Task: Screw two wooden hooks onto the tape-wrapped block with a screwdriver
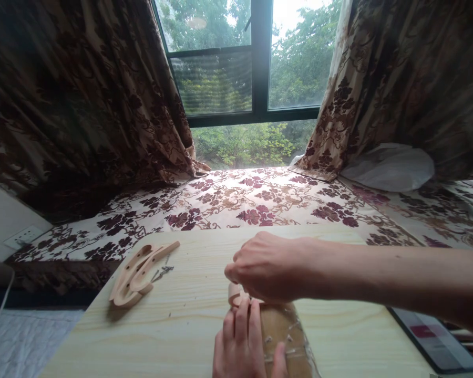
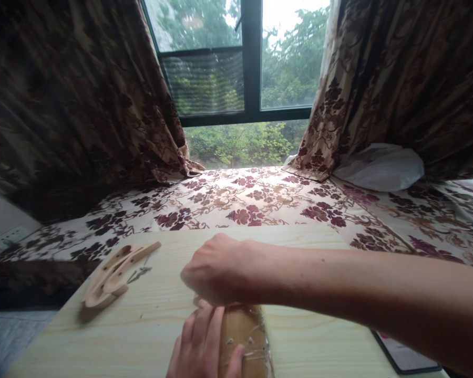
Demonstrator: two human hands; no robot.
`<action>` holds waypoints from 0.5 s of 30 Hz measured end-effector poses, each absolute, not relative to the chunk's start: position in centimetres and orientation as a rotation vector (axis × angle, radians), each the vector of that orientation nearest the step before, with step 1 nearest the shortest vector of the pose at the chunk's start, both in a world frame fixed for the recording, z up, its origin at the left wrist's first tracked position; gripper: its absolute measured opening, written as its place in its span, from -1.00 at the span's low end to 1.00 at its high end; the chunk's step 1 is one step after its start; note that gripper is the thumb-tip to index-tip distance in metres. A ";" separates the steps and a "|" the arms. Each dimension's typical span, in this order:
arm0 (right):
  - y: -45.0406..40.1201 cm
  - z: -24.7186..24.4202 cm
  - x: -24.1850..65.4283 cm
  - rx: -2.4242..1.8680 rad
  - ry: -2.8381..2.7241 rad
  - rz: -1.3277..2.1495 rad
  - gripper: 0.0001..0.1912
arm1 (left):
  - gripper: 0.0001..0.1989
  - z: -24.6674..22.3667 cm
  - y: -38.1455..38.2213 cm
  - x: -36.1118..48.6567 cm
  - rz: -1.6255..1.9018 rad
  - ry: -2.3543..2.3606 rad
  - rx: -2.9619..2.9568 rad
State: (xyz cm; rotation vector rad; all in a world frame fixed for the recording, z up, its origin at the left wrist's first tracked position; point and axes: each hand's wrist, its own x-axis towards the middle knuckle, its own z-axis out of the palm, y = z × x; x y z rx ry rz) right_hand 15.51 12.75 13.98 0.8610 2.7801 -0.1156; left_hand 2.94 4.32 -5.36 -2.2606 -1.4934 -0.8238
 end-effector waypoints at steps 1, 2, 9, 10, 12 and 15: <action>12.7 14.2 15.5 0.826 2.773 -0.127 -0.89 | -0.51 -5.4 4.4 2.9 -0.806 -1.461 -2.250; 12.7 14.2 15.4 0.804 2.764 -0.135 -0.90 | -0.50 -5.4 4.4 2.8 -0.799 -1.439 -2.242; 13.0 12.7 15.7 0.953 2.813 -0.137 -0.86 | -0.55 -5.7 4.4 3.1 -0.907 -1.509 -2.268; 13.0 12.5 15.8 0.983 2.818 -0.127 -0.84 | -0.55 -5.6 4.4 3.2 -0.911 -1.513 -2.277; 12.9 12.4 15.7 1.014 2.826 -0.113 -0.82 | -0.56 -5.4 4.3 3.2 -0.903 -1.526 -2.295; 12.8 12.9 15.6 1.000 2.815 -0.114 -0.83 | -0.56 -5.1 4.1 3.2 -0.896 -1.534 -2.304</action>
